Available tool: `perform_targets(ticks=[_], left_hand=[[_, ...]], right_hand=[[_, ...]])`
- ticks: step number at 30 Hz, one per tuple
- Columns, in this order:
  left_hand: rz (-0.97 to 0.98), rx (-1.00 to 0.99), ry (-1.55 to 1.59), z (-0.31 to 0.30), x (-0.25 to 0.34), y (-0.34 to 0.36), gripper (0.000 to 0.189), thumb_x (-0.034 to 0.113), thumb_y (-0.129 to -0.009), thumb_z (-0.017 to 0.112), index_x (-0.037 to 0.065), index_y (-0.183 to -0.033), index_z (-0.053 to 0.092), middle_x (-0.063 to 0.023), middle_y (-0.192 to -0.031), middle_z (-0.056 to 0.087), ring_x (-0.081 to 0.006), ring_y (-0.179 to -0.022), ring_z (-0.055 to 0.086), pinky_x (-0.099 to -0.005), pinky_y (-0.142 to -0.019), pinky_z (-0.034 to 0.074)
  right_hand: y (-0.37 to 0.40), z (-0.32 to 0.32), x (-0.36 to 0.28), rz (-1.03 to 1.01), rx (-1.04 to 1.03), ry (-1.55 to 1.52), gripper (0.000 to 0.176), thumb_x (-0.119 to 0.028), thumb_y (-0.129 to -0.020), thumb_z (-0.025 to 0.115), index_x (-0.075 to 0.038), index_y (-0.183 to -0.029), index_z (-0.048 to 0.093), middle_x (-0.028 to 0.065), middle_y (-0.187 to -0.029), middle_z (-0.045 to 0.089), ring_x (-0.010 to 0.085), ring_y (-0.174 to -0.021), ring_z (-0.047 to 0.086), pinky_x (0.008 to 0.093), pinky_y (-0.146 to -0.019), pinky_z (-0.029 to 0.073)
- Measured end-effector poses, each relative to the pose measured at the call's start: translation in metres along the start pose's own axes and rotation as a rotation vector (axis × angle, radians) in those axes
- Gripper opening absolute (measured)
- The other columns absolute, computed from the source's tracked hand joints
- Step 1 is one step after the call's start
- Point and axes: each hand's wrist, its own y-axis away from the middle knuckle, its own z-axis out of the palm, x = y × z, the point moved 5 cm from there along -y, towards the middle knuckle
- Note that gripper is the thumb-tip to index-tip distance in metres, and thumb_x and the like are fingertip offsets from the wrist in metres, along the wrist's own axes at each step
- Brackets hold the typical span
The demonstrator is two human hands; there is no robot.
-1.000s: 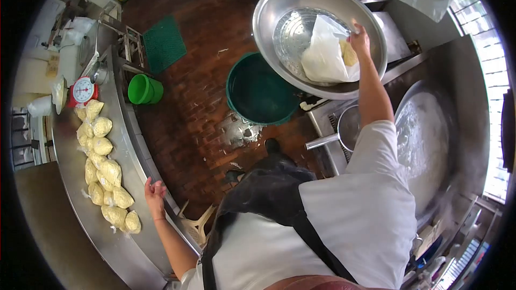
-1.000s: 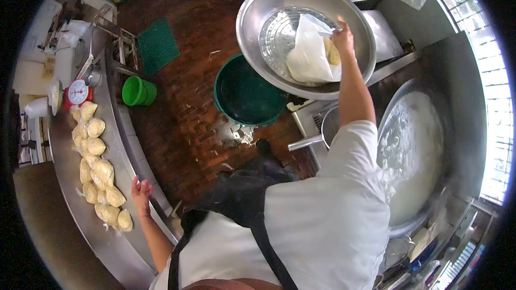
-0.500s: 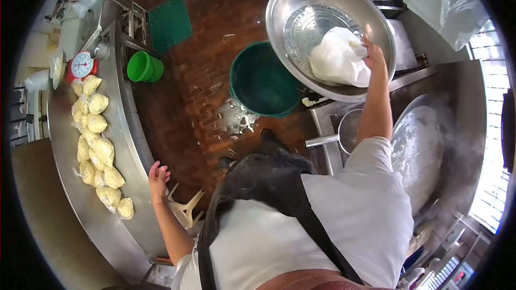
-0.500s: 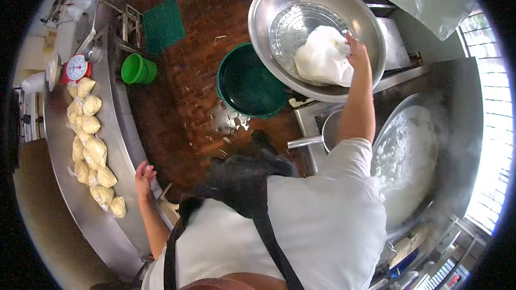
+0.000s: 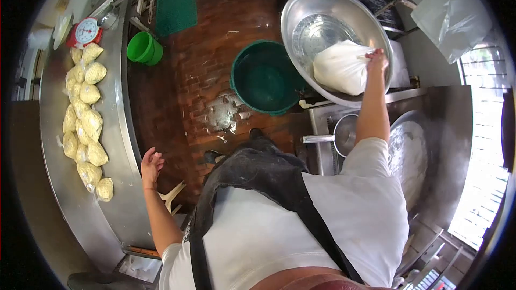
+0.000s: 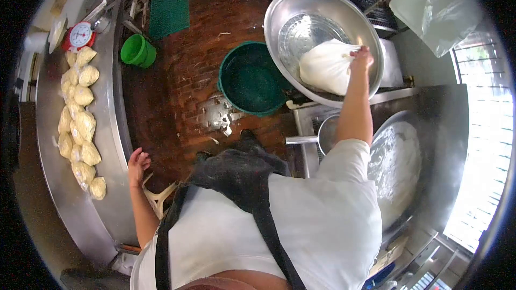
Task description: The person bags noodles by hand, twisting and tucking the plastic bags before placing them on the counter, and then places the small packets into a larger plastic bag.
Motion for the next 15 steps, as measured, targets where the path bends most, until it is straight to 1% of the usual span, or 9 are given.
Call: perform_targets(ticks=[1,2,4,5,6,8,10,13,15], left_hand=[[-0.002,0.009,0.02,-0.008,-0.011,0.001,0.041,0.019,-0.096,0.062,0.005,-0.134,0.052,-0.0048,-0.103,0.067,-0.0112,-0.079,0.063,-0.0246,-0.068,0.052],[-0.006,0.027,0.049,-0.013,-0.023,0.004,0.041,0.019,-0.096,0.063,0.005,-0.133,0.053,-0.0049,-0.103,0.067,-0.0111,-0.078,0.063,-0.0242,-0.067,0.052],[-0.056,0.028,0.121,-0.011,-0.04,0.012,0.041,0.02,-0.095,0.064,0.005,-0.132,0.055,-0.0049,-0.103,0.067,-0.0108,-0.076,0.063,-0.0235,-0.065,0.052],[-0.093,0.06,0.156,-0.019,-0.048,0.02,0.041,0.02,-0.094,0.065,0.005,-0.131,0.055,-0.0049,-0.103,0.067,-0.0107,-0.075,0.063,-0.0232,-0.064,0.052],[-0.082,0.006,0.233,-0.019,-0.061,0.018,0.041,0.02,-0.092,0.066,0.005,-0.129,0.058,-0.0044,-0.103,0.067,-0.0103,-0.074,0.062,-0.0222,-0.062,0.051],[-0.068,0.021,0.207,-0.016,-0.053,0.03,0.041,0.02,-0.09,0.068,0.004,-0.127,0.058,-0.0045,-0.099,0.068,-0.0115,-0.074,0.064,-0.024,-0.064,0.053],[-0.125,0.031,0.183,-0.03,-0.075,0.022,0.041,0.02,-0.091,0.068,0.003,-0.127,0.057,-0.0057,-0.1,0.068,-0.0128,-0.075,0.064,-0.0254,-0.065,0.054],[-0.031,0.052,0.177,-0.025,-0.071,0.007,0.04,0.02,-0.093,0.067,0.004,-0.128,0.057,-0.006,-0.098,0.068,-0.0133,-0.075,0.063,-0.0265,-0.066,0.053],[0.012,0.054,0.165,-0.033,-0.061,0.01,0.04,0.021,-0.094,0.066,0.004,-0.129,0.057,-0.0058,-0.098,0.067,-0.0131,-0.077,0.063,-0.0271,-0.069,0.052]], right_hand=[[-0.009,0.007,-0.015,0.021,0.026,0.151,0.01,-0.008,-0.094,0.045,-0.008,-0.087,0.053,0.001,-0.071,0.045,0.0163,-0.057,0.049,0.0425,-0.051,0.05],[-0.023,0.009,-0.02,-0.062,-0.093,0.408,0.007,-0.009,-0.092,0.048,-0.008,-0.091,0.055,0.0026,-0.072,0.047,0.0172,-0.052,0.047,0.0361,-0.043,0.045],[-0.003,0.033,-0.043,-0.12,0.109,0.593,0.013,-0.018,-0.092,0.054,-0.009,-0.089,0.061,0.0037,-0.07,0.052,0.0162,-0.056,0.052,0.0359,-0.045,0.045],[-0.003,0.035,-0.058,-0.264,0.0,1.053,0.018,-0.023,-0.092,0.054,-0.009,-0.089,0.065,0.0013,-0.067,0.053,0.0157,-0.057,0.053,0.0337,-0.047,0.043],[0.11,0.083,-0.102,-0.257,0.013,0.958,0.023,-0.026,-0.093,0.055,-0.007,-0.098,0.068,-0.0003,-0.068,0.056,0.0138,-0.057,0.052,0.0294,-0.049,0.042],[0.166,0.13,-0.124,-0.013,-0.174,0.62,0.024,-0.023,-0.094,0.054,-0.005,-0.104,0.066,0.0014,-0.077,0.059,0.009,-0.06,0.049,0.0247,-0.05,0.038],[0.13,0.151,-0.122,-0.115,-0.375,0.522,0.038,-0.029,-0.095,0.053,0.004,-0.112,0.064,0.0156,-0.092,0.068,0.0256,-0.078,0.067,0.0348,-0.069,0.053],[0.236,0.209,-0.165,-0.144,-0.841,0.411,0.039,-0.03,-0.093,0.059,0.007,-0.107,0.06,0.0074,-0.069,0.057,0.0213,-0.058,0.057,0.0335,-0.064,0.051],[0.335,0.262,-0.171,-0.126,-1.19,0.3,0.045,-0.033,-0.093,0.061,0.008,-0.111,0.056,0.0046,-0.062,0.051,0.0189,-0.052,0.052,0.0331,-0.064,0.05]])
